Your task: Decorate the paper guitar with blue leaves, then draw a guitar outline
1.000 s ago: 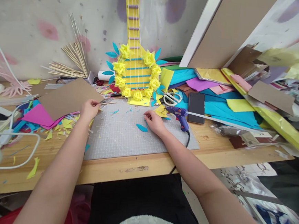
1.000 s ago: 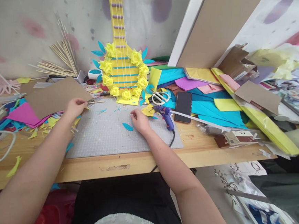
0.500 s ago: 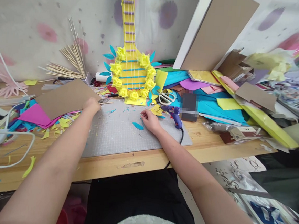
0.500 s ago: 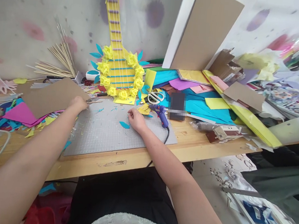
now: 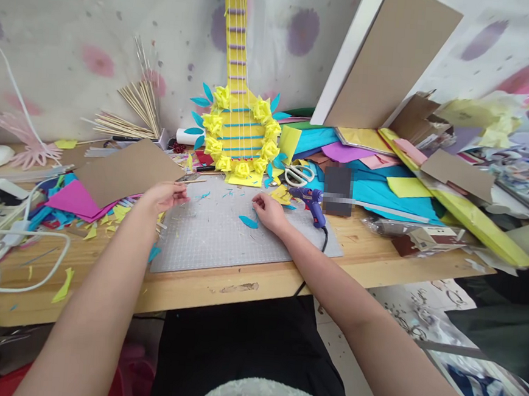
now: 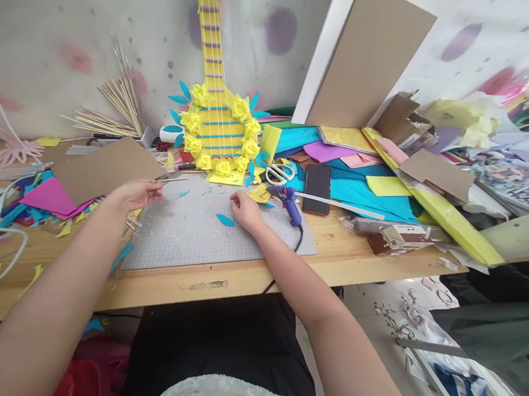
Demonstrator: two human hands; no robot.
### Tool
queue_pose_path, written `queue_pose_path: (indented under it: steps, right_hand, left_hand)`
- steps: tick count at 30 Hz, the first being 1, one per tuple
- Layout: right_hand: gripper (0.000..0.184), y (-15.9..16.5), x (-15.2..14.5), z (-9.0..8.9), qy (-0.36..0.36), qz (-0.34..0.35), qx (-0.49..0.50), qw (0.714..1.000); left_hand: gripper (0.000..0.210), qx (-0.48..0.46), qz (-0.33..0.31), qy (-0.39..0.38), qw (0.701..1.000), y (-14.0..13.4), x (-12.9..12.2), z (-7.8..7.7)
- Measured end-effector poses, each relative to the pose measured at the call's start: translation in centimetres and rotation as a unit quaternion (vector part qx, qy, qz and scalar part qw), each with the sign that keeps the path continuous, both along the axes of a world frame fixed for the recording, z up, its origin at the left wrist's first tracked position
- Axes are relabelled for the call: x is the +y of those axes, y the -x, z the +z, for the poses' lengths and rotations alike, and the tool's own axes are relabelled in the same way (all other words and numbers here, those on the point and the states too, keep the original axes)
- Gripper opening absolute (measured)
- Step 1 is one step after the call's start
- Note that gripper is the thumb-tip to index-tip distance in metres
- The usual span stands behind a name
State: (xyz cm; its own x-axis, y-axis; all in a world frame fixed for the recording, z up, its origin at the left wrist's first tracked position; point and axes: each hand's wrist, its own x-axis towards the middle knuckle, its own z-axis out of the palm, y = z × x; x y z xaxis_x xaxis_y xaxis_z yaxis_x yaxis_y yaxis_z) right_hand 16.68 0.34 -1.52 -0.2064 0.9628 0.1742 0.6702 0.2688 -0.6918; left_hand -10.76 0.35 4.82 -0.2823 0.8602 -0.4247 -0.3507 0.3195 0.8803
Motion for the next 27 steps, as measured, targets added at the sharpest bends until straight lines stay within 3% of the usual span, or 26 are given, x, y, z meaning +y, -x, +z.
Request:
queue_pose_path:
  steps: [3,6,9,11,15,20,24,27]
  right_hand:
    - [0.020,0.0,0.7,2.1,-0.018,0.000,-0.062,0.998]
    - [0.019,-0.5,2.9,5.5,-0.028,-0.027,-0.174,0.984]
    - [0.018,-1.7,6.4,8.6,0.030,-0.081,-0.301,0.950]
    - [0.019,-2.6,8.4,9.7,0.068,-0.115,-0.332,0.934]
    - [0.018,-3.9,10.7,9.6,0.119,-0.127,-0.382,0.907]
    - [0.019,-4.5,11.2,8.5,0.152,-0.119,-0.450,0.872]
    - [0.022,-4.6,11.3,8.8,0.138,-0.120,-0.463,0.867]
    - [0.024,-4.8,11.7,9.8,0.121,-0.136,-0.474,0.862]
  left_hand:
    - [0.020,-0.019,-0.024,0.026,0.999,-2.4,-0.9,-0.1]
    - [0.020,-0.117,-0.023,0.014,0.993,-4.3,-1.2,-0.4]
    - [0.021,-0.172,-0.014,0.025,0.985,-5.3,-1.1,-0.8]
    - [0.020,-0.204,0.002,0.032,0.978,-5.3,-1.0,-0.8]
    - [0.019,-0.232,0.078,-0.023,0.969,-4.3,-0.6,-0.4]
    - [0.023,-0.115,0.158,-0.128,0.972,-2.1,-0.1,0.9]
    - [0.025,-0.194,0.152,-0.108,0.963,-0.7,0.3,2.1]
    - [0.028,-0.288,0.092,-0.074,0.950,-0.3,0.3,2.5]
